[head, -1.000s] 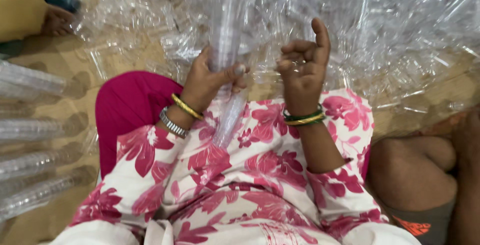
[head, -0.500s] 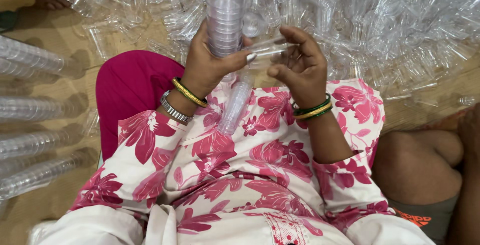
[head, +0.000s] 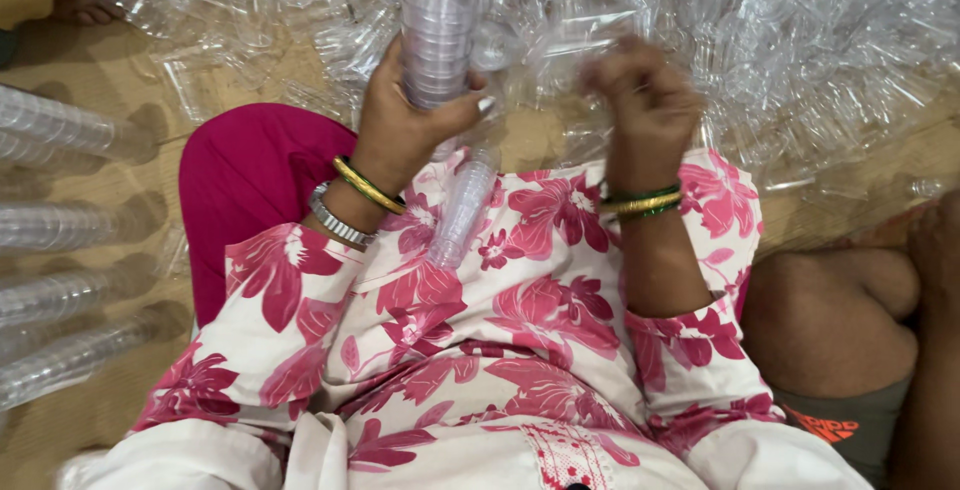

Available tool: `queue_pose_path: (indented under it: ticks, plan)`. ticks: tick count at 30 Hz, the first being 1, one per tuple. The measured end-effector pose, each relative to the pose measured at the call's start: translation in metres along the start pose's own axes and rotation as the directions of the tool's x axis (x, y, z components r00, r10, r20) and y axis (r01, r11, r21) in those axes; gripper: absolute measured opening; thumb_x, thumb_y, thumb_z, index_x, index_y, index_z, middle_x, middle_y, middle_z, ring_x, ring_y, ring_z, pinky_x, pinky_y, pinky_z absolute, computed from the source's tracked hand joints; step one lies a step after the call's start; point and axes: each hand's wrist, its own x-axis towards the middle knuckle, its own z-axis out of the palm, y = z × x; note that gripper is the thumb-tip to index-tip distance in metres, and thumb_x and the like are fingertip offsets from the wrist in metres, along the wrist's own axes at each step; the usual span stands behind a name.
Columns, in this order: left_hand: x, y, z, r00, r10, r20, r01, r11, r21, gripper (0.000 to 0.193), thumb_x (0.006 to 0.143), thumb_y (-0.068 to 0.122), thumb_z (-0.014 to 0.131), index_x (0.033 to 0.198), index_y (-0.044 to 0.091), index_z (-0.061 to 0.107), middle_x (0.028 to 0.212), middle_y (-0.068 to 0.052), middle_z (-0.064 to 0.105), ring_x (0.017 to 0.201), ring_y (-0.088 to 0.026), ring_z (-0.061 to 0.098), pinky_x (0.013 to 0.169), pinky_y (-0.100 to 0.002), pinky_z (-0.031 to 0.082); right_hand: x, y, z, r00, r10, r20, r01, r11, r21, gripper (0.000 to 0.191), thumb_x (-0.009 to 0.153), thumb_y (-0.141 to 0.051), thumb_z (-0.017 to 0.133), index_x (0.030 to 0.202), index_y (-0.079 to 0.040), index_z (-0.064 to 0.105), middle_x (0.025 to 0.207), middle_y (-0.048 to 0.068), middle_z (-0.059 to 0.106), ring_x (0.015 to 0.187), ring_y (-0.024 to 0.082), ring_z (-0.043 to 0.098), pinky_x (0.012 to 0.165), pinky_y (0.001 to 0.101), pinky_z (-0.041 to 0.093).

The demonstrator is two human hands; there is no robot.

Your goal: The person sits on the floor among large piles of clear plastic cups and nests cups one at a time into a growing stack held in one hand, repeatedly picking single cups from the pile and pressing them into the stack.

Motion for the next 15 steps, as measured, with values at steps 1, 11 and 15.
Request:
queue_pose_path:
  ticks: [1,11,15]
  plan:
    - [0.002,0.001,-0.002,1.000,0.015,0.002,-0.015,0.997,0.082,0.055,0.083,0.009,0.082,0.131,0.003,0.055,0.112,-0.008,0.073,0.098,-0.014,0.074,0.088,-0.031,0.062,0.009,-0.008,0.000,0.984,-0.113,-0.141,0.107,0.993,-0.053,0.011,0.107,-0.009,0.075,0.107,0.002,0.072,0.103,0.014,0.073,0.090,0.019,0.072,0.087,0.0336,0.064]
    - [-0.002,0.004,-0.004,0.979,0.057,0.197,-0.150,0.855,0.497,0.055,0.070,0.020,0.091,0.114,0.003,0.062,0.101,-0.009,0.072,0.092,-0.014,0.071,0.085,-0.032,0.056,0.029,-0.080,-0.005,0.894,-0.097,0.438,0.317,0.827,-0.464,0.021,0.109,-0.017,0.070,0.105,0.004,0.070,0.126,0.015,0.067,0.126,0.023,0.066,0.099,0.0324,0.053]
    - [-0.003,0.004,-0.002,0.979,-0.009,0.205,-0.085,0.891,0.446,0.055,0.072,0.021,0.092,0.113,0.004,0.062,0.101,-0.008,0.072,0.092,-0.014,0.069,0.085,-0.032,0.056,0.024,-0.046,-0.020,0.839,-0.198,0.507,0.387,0.872,-0.299,0.022,0.113,-0.017,0.063,0.113,0.004,0.069,0.135,0.019,0.062,0.127,0.024,0.063,0.108,0.0341,0.052]
